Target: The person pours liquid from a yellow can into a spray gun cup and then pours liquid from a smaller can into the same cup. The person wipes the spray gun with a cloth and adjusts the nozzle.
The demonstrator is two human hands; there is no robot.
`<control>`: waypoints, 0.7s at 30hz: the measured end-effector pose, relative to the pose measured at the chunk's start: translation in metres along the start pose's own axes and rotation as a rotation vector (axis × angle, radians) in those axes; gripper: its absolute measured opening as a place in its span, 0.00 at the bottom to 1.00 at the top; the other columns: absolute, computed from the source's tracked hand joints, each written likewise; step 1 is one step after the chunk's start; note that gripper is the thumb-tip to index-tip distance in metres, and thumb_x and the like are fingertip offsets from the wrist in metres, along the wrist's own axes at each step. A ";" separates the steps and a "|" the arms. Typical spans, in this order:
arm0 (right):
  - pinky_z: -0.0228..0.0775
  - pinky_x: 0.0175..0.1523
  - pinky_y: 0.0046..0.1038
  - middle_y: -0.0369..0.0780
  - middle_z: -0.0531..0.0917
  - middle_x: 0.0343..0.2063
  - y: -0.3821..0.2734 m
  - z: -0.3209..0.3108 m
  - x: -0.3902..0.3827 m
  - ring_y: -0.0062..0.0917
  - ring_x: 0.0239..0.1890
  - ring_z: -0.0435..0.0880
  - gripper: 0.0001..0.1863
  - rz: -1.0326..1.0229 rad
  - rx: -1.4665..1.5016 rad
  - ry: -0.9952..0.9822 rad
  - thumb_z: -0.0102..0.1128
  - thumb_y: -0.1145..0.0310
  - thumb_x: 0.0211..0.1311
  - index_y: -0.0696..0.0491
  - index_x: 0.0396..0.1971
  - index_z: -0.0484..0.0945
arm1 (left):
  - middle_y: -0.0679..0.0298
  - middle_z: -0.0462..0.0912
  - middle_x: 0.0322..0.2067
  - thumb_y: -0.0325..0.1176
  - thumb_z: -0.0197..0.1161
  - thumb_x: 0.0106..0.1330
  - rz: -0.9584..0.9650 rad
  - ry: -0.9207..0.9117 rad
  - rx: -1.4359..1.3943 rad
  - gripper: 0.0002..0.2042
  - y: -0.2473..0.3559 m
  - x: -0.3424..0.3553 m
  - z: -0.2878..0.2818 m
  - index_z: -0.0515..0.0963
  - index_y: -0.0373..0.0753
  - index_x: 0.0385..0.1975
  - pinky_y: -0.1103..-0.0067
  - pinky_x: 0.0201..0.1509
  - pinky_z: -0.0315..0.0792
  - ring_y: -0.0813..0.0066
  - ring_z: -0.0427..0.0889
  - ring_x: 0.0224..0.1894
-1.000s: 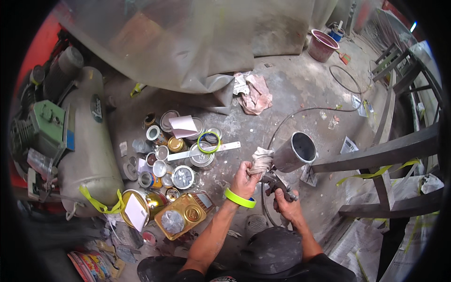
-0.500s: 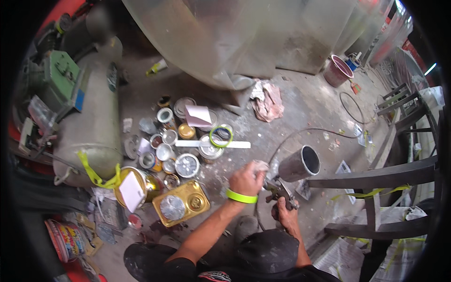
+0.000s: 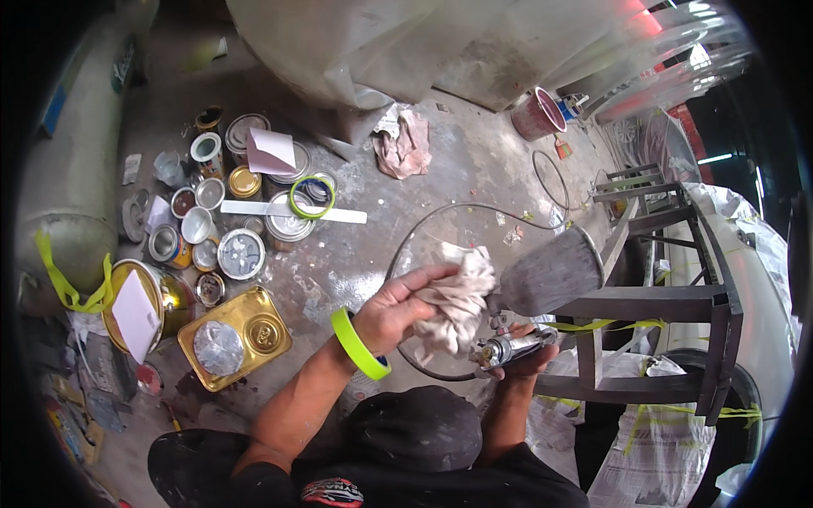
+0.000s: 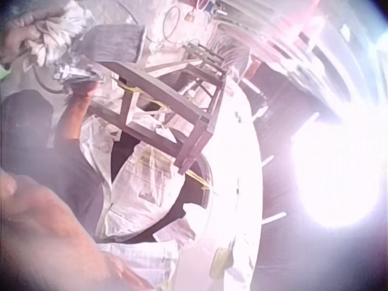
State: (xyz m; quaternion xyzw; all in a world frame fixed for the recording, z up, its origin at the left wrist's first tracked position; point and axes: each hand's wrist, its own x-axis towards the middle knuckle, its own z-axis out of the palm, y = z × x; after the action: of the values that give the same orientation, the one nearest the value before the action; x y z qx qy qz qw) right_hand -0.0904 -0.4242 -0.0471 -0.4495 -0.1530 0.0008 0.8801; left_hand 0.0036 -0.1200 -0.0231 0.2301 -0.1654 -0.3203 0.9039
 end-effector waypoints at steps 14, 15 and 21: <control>0.63 0.19 0.25 0.48 0.83 0.36 0.015 0.055 -0.003 0.22 0.15 0.73 0.32 0.393 -0.181 0.120 0.61 0.47 0.63 0.63 0.50 0.72 | 0.64 0.79 0.23 0.39 0.49 0.76 0.126 0.225 0.420 0.14 -0.034 -0.001 0.034 0.74 0.36 0.49 0.81 0.25 0.73 0.77 0.79 0.21; 0.62 0.19 0.24 0.47 0.83 0.34 0.020 0.064 0.002 0.21 0.15 0.72 0.28 0.417 -0.257 0.151 0.61 0.50 0.65 0.62 0.49 0.72 | 0.65 0.78 0.21 0.41 0.47 0.77 0.031 0.240 0.264 0.16 -0.045 0.004 0.015 0.74 0.36 0.50 0.81 0.22 0.72 0.78 0.78 0.19; 0.57 0.17 0.20 0.36 0.81 0.23 0.041 0.113 0.033 0.14 0.13 0.69 0.21 0.478 -0.653 0.454 0.54 0.50 0.71 0.56 0.43 0.77 | 0.63 0.81 0.33 0.34 0.46 0.76 -0.032 0.437 -0.116 0.13 -0.067 0.019 -0.045 0.75 0.35 0.50 0.81 0.31 0.76 0.78 0.81 0.29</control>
State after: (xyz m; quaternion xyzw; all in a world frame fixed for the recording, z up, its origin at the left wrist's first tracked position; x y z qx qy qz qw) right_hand -0.0840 -0.3054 -0.0088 -0.7145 0.1593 0.0572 0.6788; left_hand 0.0041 -0.1647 -0.0928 0.2444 0.0567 -0.2863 0.9247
